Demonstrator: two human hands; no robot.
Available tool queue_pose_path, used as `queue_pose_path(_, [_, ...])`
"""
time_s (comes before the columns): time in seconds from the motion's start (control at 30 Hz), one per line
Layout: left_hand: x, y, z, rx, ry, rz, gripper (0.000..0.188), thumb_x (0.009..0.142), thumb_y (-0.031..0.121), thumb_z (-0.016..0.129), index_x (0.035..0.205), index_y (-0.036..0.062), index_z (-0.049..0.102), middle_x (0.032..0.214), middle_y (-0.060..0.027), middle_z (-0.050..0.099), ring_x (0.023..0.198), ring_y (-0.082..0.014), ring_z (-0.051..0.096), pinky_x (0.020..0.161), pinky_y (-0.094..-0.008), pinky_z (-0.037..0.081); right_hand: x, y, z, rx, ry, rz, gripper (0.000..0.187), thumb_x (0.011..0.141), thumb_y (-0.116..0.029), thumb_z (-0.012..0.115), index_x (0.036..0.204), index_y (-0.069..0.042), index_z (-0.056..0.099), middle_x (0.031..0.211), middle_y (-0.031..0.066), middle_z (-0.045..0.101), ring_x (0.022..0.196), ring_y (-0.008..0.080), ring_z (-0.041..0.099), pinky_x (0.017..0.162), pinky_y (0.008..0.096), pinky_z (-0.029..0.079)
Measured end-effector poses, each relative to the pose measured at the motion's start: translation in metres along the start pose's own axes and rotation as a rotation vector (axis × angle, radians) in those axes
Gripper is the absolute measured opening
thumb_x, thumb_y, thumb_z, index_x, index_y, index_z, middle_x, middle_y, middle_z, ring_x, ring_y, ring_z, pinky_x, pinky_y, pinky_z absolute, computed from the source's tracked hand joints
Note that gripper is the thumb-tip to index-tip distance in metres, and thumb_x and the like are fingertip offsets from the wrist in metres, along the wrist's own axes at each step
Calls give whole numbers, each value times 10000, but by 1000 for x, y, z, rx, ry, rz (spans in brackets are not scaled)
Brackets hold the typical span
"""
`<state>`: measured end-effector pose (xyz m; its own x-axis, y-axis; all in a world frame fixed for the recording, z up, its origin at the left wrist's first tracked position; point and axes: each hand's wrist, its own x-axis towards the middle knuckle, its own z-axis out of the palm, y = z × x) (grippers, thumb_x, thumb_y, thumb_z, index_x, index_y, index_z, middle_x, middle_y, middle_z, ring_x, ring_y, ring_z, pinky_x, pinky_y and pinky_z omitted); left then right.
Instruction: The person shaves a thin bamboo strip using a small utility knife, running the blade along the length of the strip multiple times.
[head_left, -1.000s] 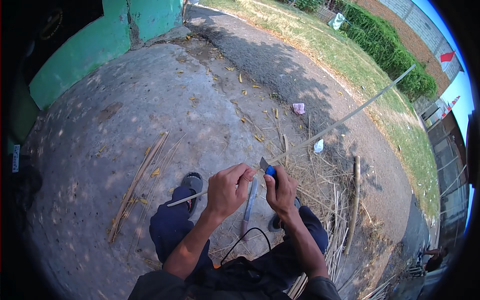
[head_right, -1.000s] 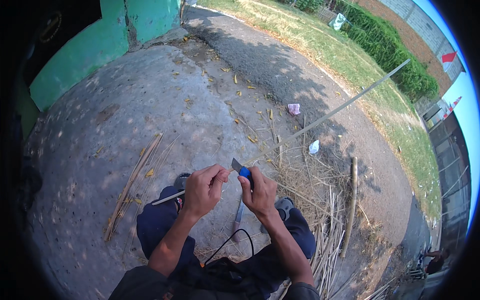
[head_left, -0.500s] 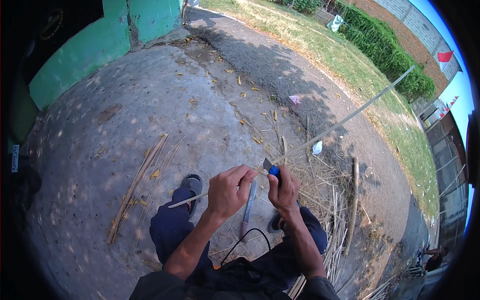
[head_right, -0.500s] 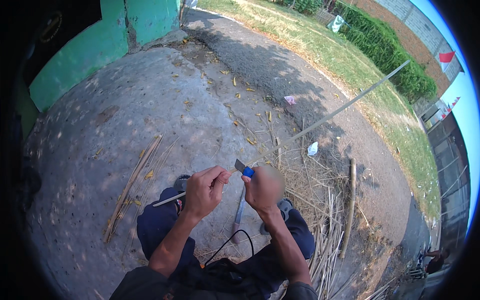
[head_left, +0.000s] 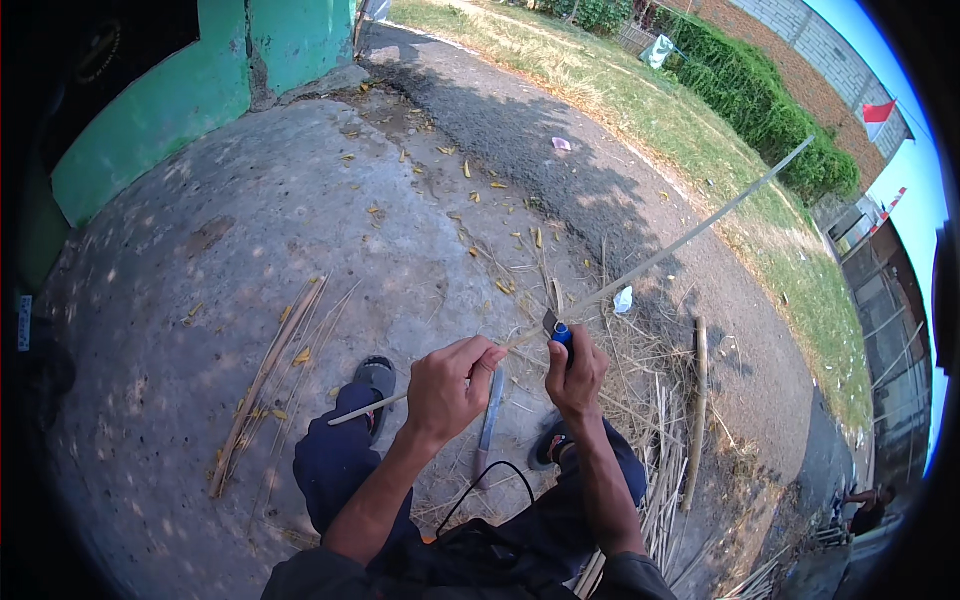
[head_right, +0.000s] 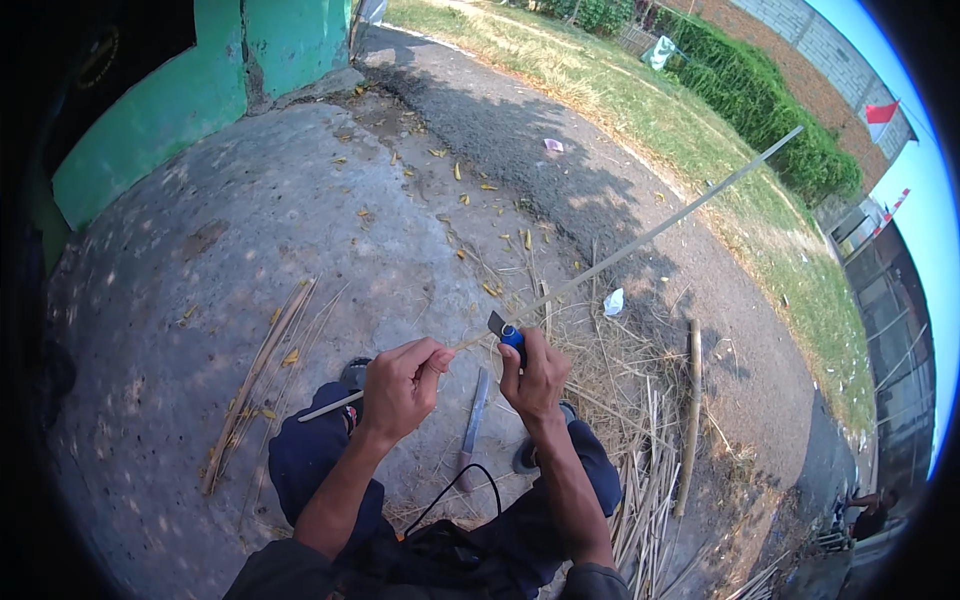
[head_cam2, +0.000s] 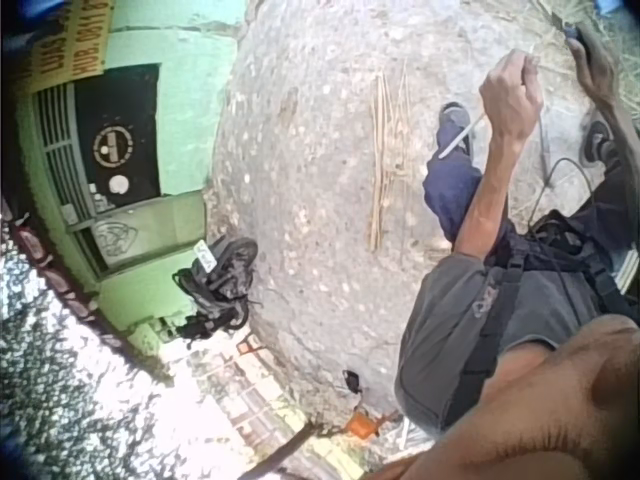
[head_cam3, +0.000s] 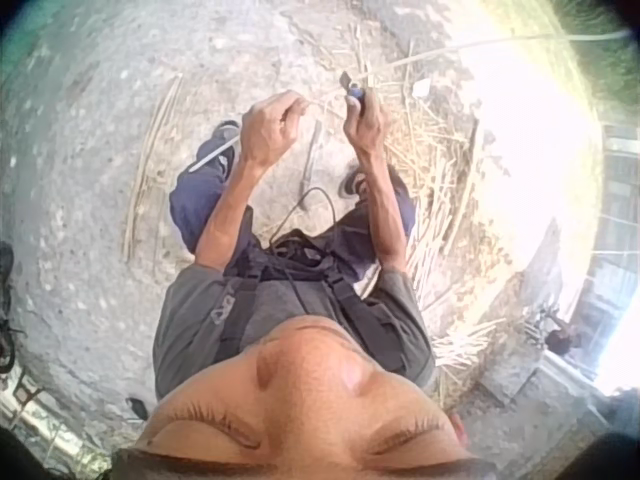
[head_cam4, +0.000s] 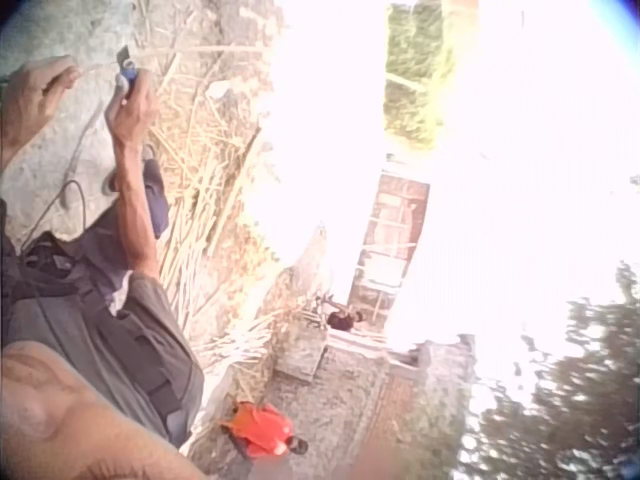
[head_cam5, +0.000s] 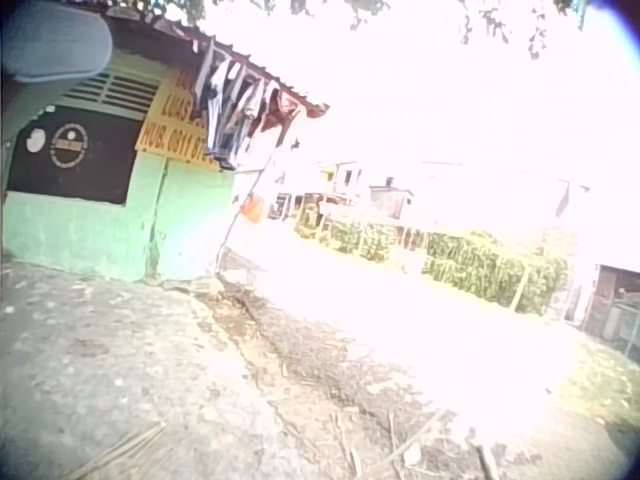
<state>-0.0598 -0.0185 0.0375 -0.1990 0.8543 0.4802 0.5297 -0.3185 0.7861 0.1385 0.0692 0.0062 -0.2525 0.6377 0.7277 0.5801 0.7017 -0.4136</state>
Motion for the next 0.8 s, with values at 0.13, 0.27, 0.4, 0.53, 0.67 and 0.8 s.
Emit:
queue_pose_path(0.13, [-1,-2,1,24,5,4,233,1050,194,647,892,27,685,709,-109,665,578,-280,649,534,-385,451,1,1,0,-39,16,-32,190,971,-195,718,978,-27,629,667,126,589,532,300,601,515,397,451])
queue_pose_path(0.27, [-1,-1,0,23,18,29,232,1047,199,651,884,38,684,703,-109,657,582,-297,652,533,-392,455,7,9,-8,-49,36,-4,182,1003,-191,671,979,-19,617,658,133,571,532,319,588,519,415,429])
queue_pose_path(0.4, [-7,-7,-5,110,-5,56,229,1041,215,658,878,56,688,705,-107,653,585,-326,643,531,-405,459,24,33,-26,-48,182,190,223,1073,-213,556,967,-19,581,639,148,510,549,337,533,547,438,383])
queue_pose_path(0.53, [-10,-8,-14,140,-72,13,200,1035,220,645,887,91,682,775,-117,687,673,-383,672,551,-457,491,30,53,-31,-84,257,135,368,1119,-306,492,916,-9,566,617,96,492,526,210,459,529,396,334])
queue_pose_path(0.67, [-15,-10,-32,167,-62,10,195,1030,222,654,888,99,706,757,-114,686,663,-368,678,560,-448,490,40,77,-40,-32,323,209,305,1114,-258,534,946,-7,574,591,109,455,519,212,459,526,404,336])
queue_pose_path(0.8, [-20,-16,-54,232,-78,-8,200,1019,236,674,889,91,715,760,-109,699,659,-356,685,567,-431,494,47,164,-87,-146,455,419,428,1133,-357,481,924,7,564,620,105,481,540,198,430,531,402,325])
